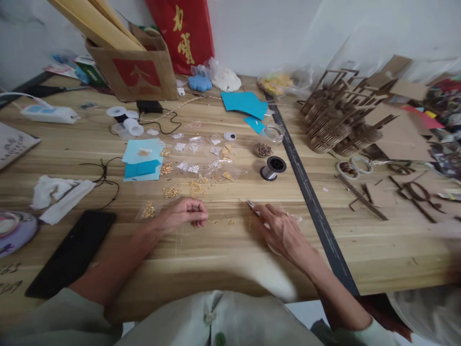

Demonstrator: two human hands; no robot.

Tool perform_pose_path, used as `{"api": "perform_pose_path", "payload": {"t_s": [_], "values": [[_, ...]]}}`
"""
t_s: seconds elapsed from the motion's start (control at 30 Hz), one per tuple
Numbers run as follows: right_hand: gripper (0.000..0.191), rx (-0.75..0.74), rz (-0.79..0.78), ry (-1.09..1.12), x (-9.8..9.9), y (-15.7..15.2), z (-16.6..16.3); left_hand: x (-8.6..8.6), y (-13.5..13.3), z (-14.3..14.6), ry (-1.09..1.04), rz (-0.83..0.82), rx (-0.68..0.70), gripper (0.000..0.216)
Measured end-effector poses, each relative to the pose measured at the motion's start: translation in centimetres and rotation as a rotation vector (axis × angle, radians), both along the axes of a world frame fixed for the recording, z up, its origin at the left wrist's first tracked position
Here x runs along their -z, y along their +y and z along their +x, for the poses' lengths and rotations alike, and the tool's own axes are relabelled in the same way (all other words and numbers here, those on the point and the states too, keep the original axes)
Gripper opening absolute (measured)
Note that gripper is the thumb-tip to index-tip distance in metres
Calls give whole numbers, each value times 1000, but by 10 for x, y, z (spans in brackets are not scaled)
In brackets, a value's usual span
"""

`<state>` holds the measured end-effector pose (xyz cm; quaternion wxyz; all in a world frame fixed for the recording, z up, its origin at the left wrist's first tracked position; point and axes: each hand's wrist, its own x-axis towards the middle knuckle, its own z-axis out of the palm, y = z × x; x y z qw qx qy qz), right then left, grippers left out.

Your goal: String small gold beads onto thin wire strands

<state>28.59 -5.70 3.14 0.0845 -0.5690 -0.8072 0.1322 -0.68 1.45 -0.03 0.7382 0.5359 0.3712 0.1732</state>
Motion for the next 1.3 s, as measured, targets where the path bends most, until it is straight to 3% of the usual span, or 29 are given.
{"api": "perform_pose_path", "payload": {"t_s": [0.17, 0.47, 0.73, 0.9, 1.0, 1.1, 1.3], "values": [[41, 56, 28, -280, 0, -25, 22, -1, -1, 0, -53, -41, -42, 27], [41, 118, 9, -364, 6, -33, 24, -1, -3, 5, -118, -152, -225, 24], [39, 34, -232, 45, -14, -35, 60, 2, -3, 6, -189, -230, -271, 25], [46, 169, -260, 287, -12, -28, 70, 1, -4, 7, -208, -231, -287, 25], [53, 216, -336, 526, -10, -20, 57, 2, -5, 9, -218, -224, -318, 27], [48, 231, -382, 701, -10, -9, 32, 4, -6, 11, -231, -212, -326, 27], [52, 138, -403, 980, -1, 19, -34, 6, -9, 16, -217, -114, -376, 24]]}}
